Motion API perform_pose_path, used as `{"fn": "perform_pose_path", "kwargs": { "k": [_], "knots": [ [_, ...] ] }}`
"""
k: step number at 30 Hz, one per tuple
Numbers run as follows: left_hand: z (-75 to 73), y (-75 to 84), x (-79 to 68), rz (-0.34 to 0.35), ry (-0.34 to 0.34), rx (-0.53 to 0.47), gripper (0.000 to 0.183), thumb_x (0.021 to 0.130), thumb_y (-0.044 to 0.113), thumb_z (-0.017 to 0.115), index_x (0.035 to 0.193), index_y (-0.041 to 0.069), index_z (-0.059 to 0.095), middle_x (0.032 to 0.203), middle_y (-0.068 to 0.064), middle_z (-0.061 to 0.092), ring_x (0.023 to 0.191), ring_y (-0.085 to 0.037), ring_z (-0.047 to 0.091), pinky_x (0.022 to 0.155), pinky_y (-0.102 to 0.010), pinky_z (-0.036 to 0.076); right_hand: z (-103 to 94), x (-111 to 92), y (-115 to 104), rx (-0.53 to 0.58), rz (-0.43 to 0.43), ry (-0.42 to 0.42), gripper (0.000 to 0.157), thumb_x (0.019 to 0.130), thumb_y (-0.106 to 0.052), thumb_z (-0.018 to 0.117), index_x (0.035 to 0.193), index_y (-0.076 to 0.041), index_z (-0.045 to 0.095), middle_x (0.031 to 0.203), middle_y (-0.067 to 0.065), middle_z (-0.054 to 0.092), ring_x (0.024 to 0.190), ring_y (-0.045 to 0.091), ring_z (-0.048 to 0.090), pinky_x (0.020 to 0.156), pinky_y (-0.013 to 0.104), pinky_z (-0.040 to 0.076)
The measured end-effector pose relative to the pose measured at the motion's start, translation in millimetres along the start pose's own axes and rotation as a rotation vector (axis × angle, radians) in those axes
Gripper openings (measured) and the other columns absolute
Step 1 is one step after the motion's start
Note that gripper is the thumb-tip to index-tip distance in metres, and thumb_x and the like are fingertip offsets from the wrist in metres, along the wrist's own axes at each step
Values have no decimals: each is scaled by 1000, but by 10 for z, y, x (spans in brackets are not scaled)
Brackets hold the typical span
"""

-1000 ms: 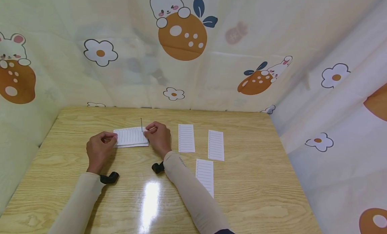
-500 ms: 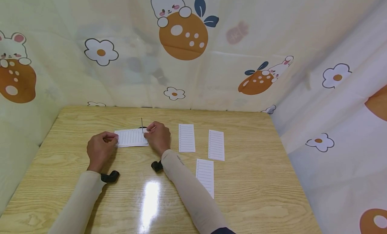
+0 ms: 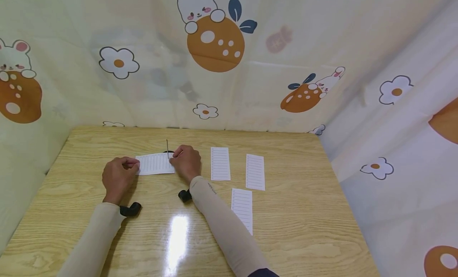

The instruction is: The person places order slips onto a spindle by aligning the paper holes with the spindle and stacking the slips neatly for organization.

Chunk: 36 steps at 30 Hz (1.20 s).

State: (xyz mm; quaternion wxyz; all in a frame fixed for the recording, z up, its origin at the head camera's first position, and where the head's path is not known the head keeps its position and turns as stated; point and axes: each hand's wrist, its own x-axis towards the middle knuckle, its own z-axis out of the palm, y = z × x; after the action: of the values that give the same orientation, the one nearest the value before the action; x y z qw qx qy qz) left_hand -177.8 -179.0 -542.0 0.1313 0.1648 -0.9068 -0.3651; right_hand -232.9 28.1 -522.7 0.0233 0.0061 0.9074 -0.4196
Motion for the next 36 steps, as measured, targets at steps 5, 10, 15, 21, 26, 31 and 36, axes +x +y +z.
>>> {"fn": "perform_pose_path", "kwargs": {
  "k": [5, 10, 15, 21, 26, 31, 36],
  "knots": [
    [-3, 2, -19, -8, -1, 3, 10, 86, 17, 71, 91, 12, 79, 87, -10, 68, 89, -28, 57, 64, -33, 35, 1, 1, 25, 5, -13, -5, 18, 78, -24, 84, 75, -22, 67, 66, -9, 65, 64, 9, 61, 65, 30, 48],
    [12, 11, -60, 9, 25, -3, 12, 87, 17, 69, 91, 13, 79, 86, -9, 68, 88, -28, 57, 63, -34, 36, -7, -7, 51, 39, -11, -6, 18, 79, -27, 84, 76, -22, 67, 67, -9, 66, 64, 9, 62, 64, 29, 48],
    [30, 57, -118, 36, 76, -34, 14, 87, 20, 69, 96, 13, 78, 86, -8, 69, 87, -28, 57, 65, -35, 36, -43, -30, 76, 87, -15, 4, 18, 79, -28, 84, 78, -21, 68, 68, -7, 66, 65, 11, 61, 63, 28, 49],
    [59, 133, -198, 78, 139, -77, 18, 88, 24, 72, 101, 14, 77, 89, -8, 71, 83, -27, 55, 63, -34, 35, -125, -68, 66, 104, -47, 21, 16, 80, -30, 83, 79, -24, 68, 70, -7, 65, 67, 10, 61, 64, 27, 49],
    [86, 204, -279, 97, 193, -134, 18, 87, 27, 73, 100, 15, 77, 88, -7, 71, 77, -23, 50, 63, -34, 33, -217, -120, 35, 126, -70, 25, 16, 81, -33, 83, 80, -27, 68, 73, -10, 66, 71, 8, 63, 66, 27, 51],
    [116, 297, -374, 115, 239, -195, 17, 86, 26, 75, 99, 15, 77, 87, -6, 72, 74, -20, 49, 64, -33, 33, -340, -214, 17, 180, -84, 22, 15, 81, -34, 82, 81, -28, 69, 75, -10, 67, 73, 8, 65, 66, 30, 53],
    [153, 420, -505, 134, 230, -246, 16, 85, 25, 76, 98, 16, 77, 87, -4, 72, 74, -18, 50, 65, -32, 33, -458, -308, 73, 232, -128, 37, 15, 81, -32, 83, 83, -26, 69, 77, -7, 70, 72, 10, 66, 66, 30, 54]
  ]
}}
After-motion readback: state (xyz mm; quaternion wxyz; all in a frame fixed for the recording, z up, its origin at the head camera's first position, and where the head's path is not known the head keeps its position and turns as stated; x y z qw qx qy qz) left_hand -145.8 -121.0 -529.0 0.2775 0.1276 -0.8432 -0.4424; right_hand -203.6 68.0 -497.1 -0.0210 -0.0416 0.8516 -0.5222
